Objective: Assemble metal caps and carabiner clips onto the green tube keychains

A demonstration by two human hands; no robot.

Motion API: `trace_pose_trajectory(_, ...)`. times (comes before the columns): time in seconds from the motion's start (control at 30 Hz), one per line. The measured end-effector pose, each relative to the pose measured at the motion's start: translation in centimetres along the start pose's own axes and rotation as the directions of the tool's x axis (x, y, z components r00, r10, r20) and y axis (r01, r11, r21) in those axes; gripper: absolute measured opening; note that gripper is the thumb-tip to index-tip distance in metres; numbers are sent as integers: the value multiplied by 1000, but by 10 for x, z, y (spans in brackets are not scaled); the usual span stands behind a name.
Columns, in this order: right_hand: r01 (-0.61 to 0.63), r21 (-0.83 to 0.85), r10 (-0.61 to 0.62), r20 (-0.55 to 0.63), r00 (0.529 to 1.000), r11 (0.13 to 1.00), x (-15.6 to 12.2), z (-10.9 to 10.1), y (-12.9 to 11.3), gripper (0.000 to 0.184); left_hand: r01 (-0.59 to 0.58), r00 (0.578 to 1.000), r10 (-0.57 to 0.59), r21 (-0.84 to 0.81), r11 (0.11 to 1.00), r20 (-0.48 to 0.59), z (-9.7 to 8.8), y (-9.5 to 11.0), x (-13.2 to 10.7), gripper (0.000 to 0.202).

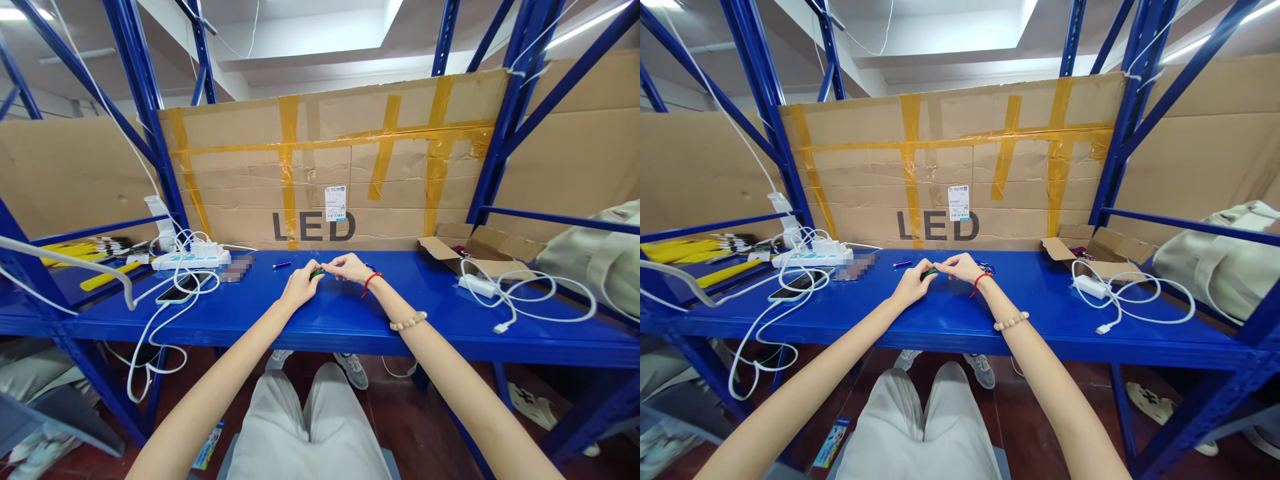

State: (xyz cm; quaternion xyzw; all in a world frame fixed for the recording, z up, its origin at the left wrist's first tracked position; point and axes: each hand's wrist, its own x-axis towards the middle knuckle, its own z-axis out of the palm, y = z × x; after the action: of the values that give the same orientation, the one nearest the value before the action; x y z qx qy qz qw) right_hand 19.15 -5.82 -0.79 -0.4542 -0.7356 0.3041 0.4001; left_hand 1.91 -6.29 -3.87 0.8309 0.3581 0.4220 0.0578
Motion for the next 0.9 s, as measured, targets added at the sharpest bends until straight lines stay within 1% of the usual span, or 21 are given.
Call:
trace_pose_trajectory(0.3, -56, 18, 56, 2, 998, 998, 2, 0, 1, 55, -24, 1000, 24, -38, 999, 6, 0, 0, 2, 19)
trace_pose_trajectory(0.47, -83, 27, 83, 8, 997, 996, 2, -1, 0, 53, -51, 996, 55, -58, 997, 70, -1, 4, 3, 18)
trace_pose_trajectory(0.6, -93, 38, 92, 24, 995, 995, 2, -2, 0, 51, -28, 992, 34, -50, 998, 124, -2, 6, 2, 21)
trace_pose_trajectory(0.73, -83, 49, 82, 18, 996, 995, 3, -2, 1, 50, 2, 988, 5, -42, 999, 153, -3, 7, 0, 22)
trace_pose_trajectory(0.9, -53, 46, 52, 31, 998, 998, 5, -4, 5, 46, -32, 982, 44, -73, 997, 182, -5, 9, 0, 22)
